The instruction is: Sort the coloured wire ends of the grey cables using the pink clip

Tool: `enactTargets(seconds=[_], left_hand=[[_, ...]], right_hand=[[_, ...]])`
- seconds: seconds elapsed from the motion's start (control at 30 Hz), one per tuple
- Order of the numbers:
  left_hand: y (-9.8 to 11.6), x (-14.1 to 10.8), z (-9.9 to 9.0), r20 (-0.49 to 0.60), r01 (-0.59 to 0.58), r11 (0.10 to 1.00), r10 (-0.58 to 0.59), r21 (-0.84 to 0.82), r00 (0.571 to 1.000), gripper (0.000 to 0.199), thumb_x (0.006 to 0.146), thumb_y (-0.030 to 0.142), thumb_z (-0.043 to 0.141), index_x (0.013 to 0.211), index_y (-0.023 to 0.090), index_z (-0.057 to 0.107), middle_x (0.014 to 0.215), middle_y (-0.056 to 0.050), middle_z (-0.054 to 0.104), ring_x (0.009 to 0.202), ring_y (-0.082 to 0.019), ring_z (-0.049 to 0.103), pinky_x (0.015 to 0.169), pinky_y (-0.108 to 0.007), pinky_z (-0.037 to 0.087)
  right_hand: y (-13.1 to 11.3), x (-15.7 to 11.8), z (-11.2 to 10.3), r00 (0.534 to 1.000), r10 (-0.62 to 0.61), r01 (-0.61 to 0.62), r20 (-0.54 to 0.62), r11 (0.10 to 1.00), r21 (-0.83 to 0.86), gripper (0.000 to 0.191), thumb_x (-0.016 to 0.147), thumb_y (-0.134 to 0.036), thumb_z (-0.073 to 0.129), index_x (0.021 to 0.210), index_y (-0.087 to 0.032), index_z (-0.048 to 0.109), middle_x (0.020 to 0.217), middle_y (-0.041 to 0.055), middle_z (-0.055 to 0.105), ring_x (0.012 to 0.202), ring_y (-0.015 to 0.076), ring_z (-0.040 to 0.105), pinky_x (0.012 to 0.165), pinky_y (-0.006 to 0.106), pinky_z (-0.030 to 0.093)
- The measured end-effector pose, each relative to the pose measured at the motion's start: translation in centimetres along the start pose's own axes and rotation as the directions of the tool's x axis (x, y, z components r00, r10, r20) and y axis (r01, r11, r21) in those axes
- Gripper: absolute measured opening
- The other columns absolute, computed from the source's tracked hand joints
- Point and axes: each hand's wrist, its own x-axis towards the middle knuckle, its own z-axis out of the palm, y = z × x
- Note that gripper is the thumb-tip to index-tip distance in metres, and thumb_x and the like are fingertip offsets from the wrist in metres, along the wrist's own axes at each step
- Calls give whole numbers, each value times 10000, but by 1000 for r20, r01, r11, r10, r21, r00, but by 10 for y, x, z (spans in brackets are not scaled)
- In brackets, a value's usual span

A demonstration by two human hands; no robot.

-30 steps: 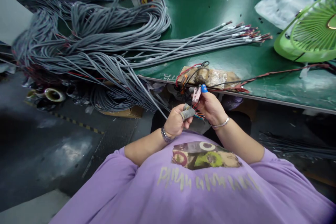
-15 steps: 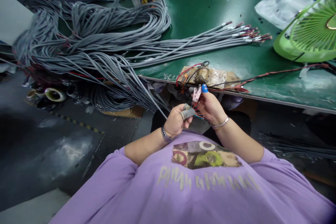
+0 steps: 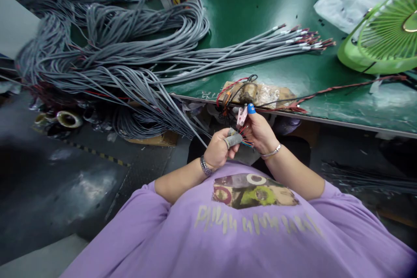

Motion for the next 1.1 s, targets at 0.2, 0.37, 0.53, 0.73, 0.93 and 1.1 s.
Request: enactTargets(seconds=[0.2, 0.37, 0.53, 0.73, 0.93, 1.1], left_hand=[[1, -4, 0, -14, 16, 999, -17, -30, 1000, 341, 661, 403, 770, 635, 178, 516, 467, 54, 538, 306, -43, 394, 308, -171, 240], [1, -16, 0, 13, 45, 999, -44, -15, 999, 347, 664, 412, 774, 635, 171, 527, 471, 44, 549, 308, -44, 400, 310, -173, 241], [4, -23, 0, -22, 55, 995, -57, -88, 998, 373, 648, 443, 785, 681, 180, 523, 485, 52, 548, 320, -49, 408, 322, -173, 256], [7, -19, 4, -63, 70, 979, -84, -192, 995, 379, 634, 425, 787, 734, 184, 511, 517, 55, 551, 348, -48, 421, 342, -162, 269], [6, -12, 7, -46, 102, 962, -117, -255, 992, 386, 620, 406, 800, 743, 184, 511, 512, 46, 542, 362, -52, 423, 351, -163, 268], [6, -10, 8, -20, 115, 949, -126, -294, 992, 372, 614, 382, 796, 752, 187, 510, 505, 46, 543, 371, -52, 418, 351, -153, 272]], right_hand=[[-2, -3, -6, 982, 163, -167, 98, 985, 33, 529, 777, -718, 659, 806, -190, 657, 680, -7, 649, 552, 98, 524, 528, 231, 429], [-7, -9, -10, 961, 225, -223, 163, 974, -30, 577, 781, -767, 602, 798, -192, 639, 710, 14, 663, 531, 95, 505, 524, 235, 434], [-10, -13, -13, 960, 219, -212, 176, 975, -58, 424, 759, -602, 722, 818, -190, 641, 745, 7, 666, 555, 94, 509, 539, 237, 437], [-4, -14, -16, 985, 96, -79, 143, 990, -116, 315, 714, -454, 781, 784, -168, 667, 654, -29, 593, 552, 79, 473, 534, 222, 409], [7, -6, -15, 997, 16, -7, 79, 993, -119, 473, 764, -660, 705, 776, -188, 681, 678, -4, 636, 554, 97, 495, 530, 239, 412], [3, -2, -8, 973, 197, -199, 124, 980, 3, 513, 773, -716, 663, 756, -204, 662, 625, -9, 619, 516, 101, 478, 510, 235, 433]])
